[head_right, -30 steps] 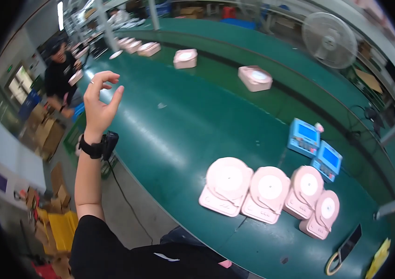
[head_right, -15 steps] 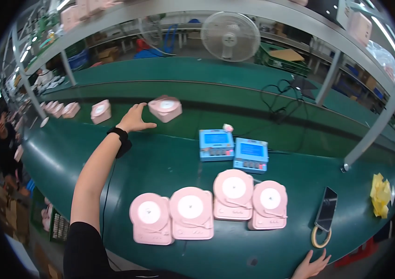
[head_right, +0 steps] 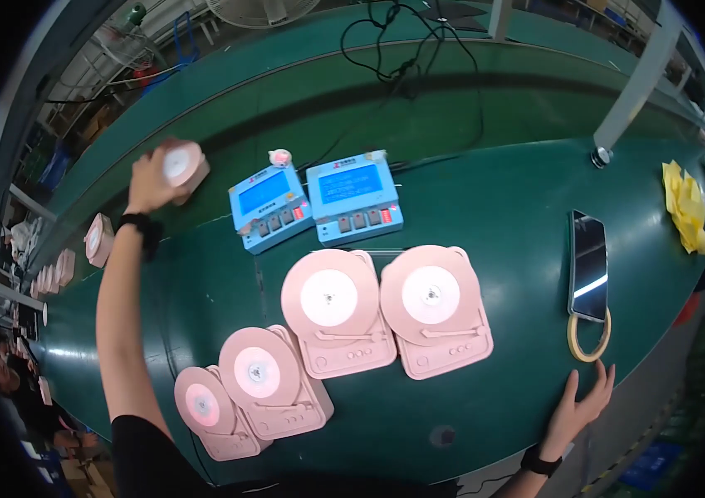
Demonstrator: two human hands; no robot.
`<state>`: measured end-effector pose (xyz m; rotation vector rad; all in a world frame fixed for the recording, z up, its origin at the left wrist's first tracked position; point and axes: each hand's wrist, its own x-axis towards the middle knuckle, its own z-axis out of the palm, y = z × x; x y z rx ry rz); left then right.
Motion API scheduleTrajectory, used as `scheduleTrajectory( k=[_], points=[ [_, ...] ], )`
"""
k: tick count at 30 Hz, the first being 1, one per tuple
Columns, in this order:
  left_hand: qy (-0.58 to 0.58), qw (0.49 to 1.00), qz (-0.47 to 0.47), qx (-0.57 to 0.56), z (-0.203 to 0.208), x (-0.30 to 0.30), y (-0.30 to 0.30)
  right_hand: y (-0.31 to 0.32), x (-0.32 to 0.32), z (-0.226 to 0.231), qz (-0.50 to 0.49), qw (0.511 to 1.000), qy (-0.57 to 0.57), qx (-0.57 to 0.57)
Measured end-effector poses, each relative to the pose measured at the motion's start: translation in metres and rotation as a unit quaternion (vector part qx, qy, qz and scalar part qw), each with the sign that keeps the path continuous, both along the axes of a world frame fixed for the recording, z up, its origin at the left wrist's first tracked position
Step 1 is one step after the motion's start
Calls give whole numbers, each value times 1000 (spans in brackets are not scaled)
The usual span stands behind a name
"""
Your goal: The person gathers pink record player speakers on the table, turns them over, and presses their buttons. They then pick up and set aside the speakers one by one.
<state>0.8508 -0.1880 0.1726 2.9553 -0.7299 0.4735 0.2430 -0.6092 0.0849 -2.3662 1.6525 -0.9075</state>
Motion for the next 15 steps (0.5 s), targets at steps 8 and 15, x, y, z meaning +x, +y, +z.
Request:
scheduleTrajectory(
  k=[8, 15],
  points=[
    [126, 991, -50, 11, 46, -191, 119, -1, 3, -2, -9, 1000, 0, -1],
    [77, 967, 222, -99, 5, -330, 200, 7, 1, 9, 57, 997, -18, -54]
  ],
)
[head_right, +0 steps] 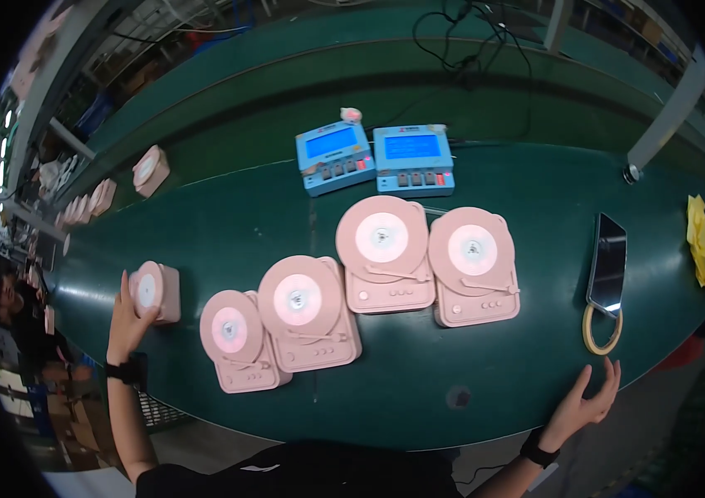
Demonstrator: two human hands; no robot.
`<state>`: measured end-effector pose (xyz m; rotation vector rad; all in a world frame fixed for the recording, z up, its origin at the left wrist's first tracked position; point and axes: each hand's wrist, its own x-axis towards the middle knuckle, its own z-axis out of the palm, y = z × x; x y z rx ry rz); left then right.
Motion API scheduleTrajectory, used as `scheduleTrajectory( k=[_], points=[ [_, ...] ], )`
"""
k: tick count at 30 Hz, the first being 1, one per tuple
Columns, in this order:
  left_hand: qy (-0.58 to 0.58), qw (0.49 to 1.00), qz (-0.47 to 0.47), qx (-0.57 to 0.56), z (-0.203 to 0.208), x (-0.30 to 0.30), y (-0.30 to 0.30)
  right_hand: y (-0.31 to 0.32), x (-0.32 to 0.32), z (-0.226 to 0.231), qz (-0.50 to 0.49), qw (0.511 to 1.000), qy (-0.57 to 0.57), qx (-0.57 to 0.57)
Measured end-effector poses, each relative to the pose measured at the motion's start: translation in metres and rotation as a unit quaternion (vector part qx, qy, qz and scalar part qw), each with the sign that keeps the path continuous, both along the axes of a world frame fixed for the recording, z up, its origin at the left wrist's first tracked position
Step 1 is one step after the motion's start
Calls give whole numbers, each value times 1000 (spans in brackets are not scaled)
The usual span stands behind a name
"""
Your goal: The person gathers pink record player speakers on the table, turns them over, and presses their buttons. They then pick up and set aside the speakers one by one.
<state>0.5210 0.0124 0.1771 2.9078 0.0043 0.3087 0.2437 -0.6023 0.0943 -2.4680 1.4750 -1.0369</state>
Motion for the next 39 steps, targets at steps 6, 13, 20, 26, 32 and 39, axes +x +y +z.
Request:
scheduleTrajectory(
  k=[6, 13, 20, 26, 32, 39],
  points=[
    [170, 960, -45, -219, -3, -50, 31, 37, 34, 78, 271, 950, -139, 72],
    [224, 899, -55, -372, -11, -76, 27, 94, 95, 146, 626, 766, 143, -16],
    [237, 858, -53, -453, -16, -103, -1, 122, 156, 104, 682, 705, 193, -30],
    [247, 851, -76, -458, -15, -111, -14, 124, 162, 77, 671, 709, 200, -82],
    [246, 856, -59, -452, -12, -114, -15, 119, 163, 72, 675, 718, 160, -48],
    [248, 833, -53, -492, -16, -116, -25, 109, 156, 75, 704, 697, 132, 28]
  ],
)
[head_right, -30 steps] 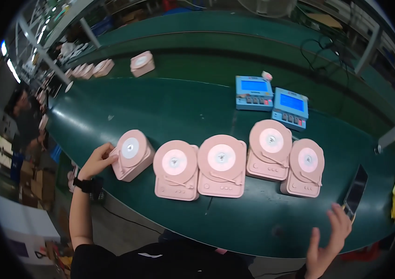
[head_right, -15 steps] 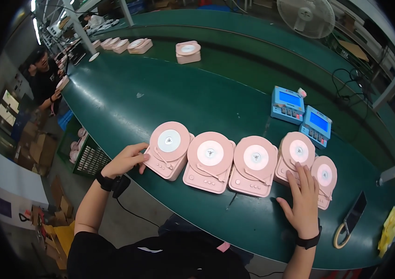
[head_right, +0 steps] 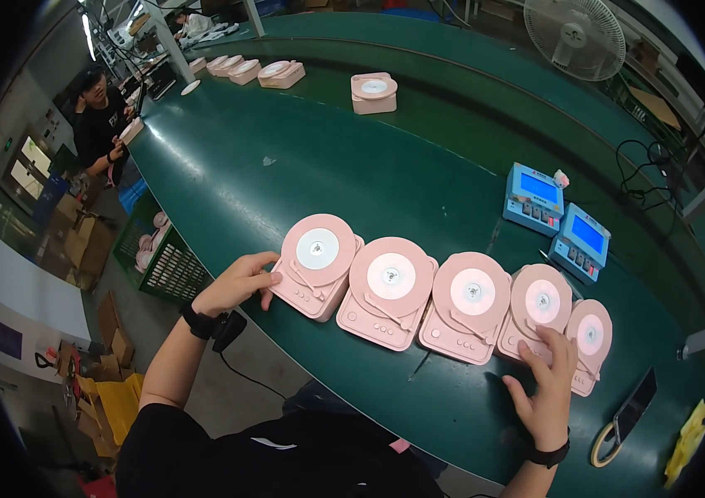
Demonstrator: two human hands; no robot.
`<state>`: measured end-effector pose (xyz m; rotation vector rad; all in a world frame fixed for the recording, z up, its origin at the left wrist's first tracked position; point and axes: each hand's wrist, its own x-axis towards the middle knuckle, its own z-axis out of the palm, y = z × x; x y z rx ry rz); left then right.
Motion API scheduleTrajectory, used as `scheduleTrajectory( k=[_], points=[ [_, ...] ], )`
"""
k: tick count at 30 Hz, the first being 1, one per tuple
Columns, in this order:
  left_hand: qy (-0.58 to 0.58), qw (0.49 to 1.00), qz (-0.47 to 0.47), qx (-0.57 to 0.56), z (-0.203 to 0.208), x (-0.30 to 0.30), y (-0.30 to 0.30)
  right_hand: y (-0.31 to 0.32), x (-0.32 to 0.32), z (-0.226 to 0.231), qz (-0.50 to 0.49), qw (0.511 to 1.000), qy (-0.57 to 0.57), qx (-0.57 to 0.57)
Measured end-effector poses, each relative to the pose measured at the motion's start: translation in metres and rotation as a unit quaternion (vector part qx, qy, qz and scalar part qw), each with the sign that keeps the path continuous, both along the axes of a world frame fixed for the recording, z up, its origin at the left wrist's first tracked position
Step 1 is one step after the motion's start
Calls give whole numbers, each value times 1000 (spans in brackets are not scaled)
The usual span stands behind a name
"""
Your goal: The person gathers pink record player speakers on the table, turns them over, and presses their buttons. They then pick up and set aside the speakers one by one.
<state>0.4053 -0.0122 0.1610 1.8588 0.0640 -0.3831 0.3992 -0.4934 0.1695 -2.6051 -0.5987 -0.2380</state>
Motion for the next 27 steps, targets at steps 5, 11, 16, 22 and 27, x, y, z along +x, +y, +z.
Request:
scheduleTrajectory(
  k=[5, 11, 16, 22, 27],
  points=[
    [2, 1000, 27, 4, -1, -8, -9, 7, -10, 2, -28, 999, 13, 32],
    [-25, 998, 49, -10, -16, -9, -10, 15, -22, 12, -40, 998, -21, 31],
    [-60, 996, 42, 46, -6, 6, -33, -3, -31, -14, -58, 996, -24, 70],
    [-69, 996, 41, 42, -16, 12, -34, -34, -24, -6, -2, 997, 2, 76],
    [-53, 994, 82, 50, -20, -3, -39, -50, 3, 14, 37, 993, 60, 99]
  ],
)
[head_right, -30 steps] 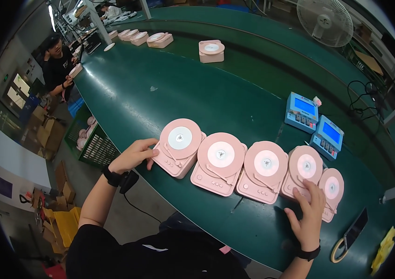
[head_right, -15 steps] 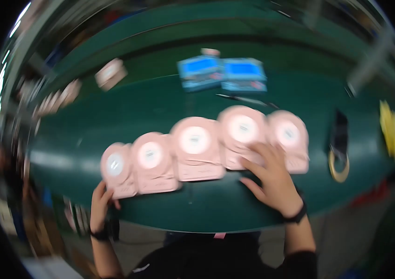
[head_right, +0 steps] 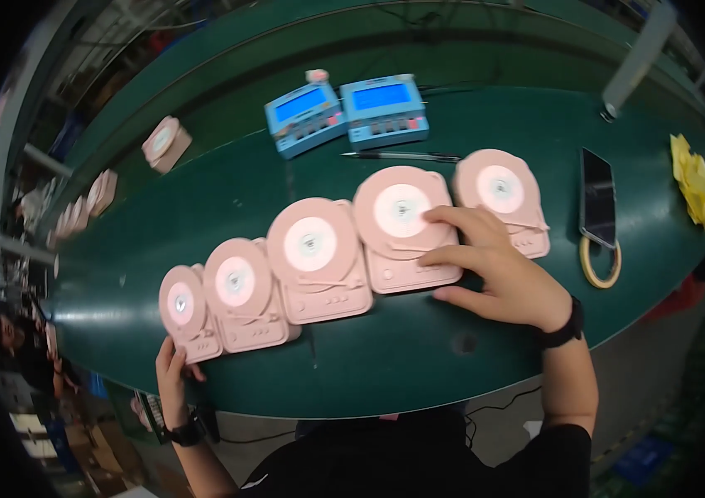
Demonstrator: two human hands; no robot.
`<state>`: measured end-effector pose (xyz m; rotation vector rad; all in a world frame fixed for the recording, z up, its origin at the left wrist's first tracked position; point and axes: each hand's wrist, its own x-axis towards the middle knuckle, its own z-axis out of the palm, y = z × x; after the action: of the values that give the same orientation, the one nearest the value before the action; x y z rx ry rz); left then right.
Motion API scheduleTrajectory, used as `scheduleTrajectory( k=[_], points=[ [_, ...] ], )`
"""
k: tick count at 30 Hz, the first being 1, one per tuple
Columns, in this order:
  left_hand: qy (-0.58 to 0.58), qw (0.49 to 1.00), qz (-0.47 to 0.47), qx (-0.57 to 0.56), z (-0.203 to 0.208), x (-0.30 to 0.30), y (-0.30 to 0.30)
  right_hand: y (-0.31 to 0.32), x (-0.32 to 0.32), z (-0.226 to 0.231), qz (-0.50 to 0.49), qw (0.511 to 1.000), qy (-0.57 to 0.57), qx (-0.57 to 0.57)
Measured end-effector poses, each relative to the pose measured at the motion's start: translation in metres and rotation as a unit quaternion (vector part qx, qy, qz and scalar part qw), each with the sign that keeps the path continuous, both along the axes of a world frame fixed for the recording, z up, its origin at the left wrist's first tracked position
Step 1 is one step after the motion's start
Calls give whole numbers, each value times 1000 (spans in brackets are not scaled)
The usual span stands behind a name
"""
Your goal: The person gathers pink record player speakers on the table, turns them over, and presses their buttons. They then pick up and set aside the speakers one by one.
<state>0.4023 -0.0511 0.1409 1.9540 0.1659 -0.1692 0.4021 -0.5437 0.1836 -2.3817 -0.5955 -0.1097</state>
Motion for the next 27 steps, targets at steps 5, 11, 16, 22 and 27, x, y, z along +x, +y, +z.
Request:
scheduleTrajectory(
  k=[5, 11, 16, 22, 27],
  points=[
    [-10, 1000, -3, 25, 7, 20, -24, -12, -15, -16, -26, 999, -8, 22],
    [11, 999, -31, 8, 7, 15, -3, 4, -11, -7, -78, 993, 7, -93],
    [46, 999, -17, 22, 19, 3, -3, 12, -8, -6, -67, 989, -11, -130],
    [-115, 933, -6, 341, 86, 91, 11, 7, -17, -9, -71, 989, 12, -126],
    [-335, 756, -159, 539, 99, 242, 8, 13, -5, 1, -86, 985, 12, -151]
  ],
)
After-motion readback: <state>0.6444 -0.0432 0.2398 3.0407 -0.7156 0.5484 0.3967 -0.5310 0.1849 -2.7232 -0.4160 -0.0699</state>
